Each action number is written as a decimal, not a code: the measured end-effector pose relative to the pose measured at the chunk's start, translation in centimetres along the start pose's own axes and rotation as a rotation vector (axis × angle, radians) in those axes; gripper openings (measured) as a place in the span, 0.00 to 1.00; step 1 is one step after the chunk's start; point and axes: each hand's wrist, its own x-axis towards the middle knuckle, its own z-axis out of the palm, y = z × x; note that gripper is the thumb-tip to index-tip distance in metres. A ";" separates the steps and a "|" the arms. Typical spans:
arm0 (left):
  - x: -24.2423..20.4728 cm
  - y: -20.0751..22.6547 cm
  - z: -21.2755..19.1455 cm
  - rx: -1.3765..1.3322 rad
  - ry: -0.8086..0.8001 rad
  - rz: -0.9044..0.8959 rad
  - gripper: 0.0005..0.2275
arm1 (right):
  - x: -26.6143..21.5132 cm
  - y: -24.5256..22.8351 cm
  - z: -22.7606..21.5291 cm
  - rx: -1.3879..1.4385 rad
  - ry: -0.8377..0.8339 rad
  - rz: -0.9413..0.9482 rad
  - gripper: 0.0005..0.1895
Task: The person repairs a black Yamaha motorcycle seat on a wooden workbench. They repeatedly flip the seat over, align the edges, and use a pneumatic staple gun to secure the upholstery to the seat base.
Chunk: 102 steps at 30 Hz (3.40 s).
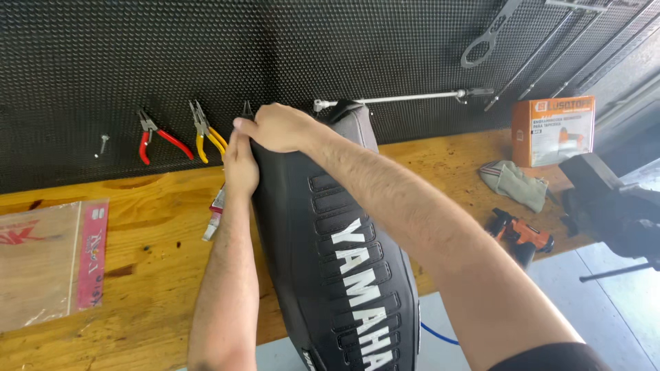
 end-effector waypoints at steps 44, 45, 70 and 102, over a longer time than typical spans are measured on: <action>6.5 -7.7 0.3 -0.129 0.128 -0.285 0.29 | -13.6 13.2 0.4 0.603 0.866 -0.054 0.18; 7.0 -8.4 0.2 -0.132 0.131 -0.283 0.29 | -14.6 14.8 2.6 0.602 0.866 -0.059 0.18; 5.2 -5.3 1.5 -0.037 0.048 -0.162 0.19 | -19.9 21.1 13.3 0.868 0.358 0.308 0.31; 7.7 -7.3 2.1 -0.088 -0.017 -0.168 0.17 | -26.7 15.9 13.2 0.723 0.171 0.526 0.66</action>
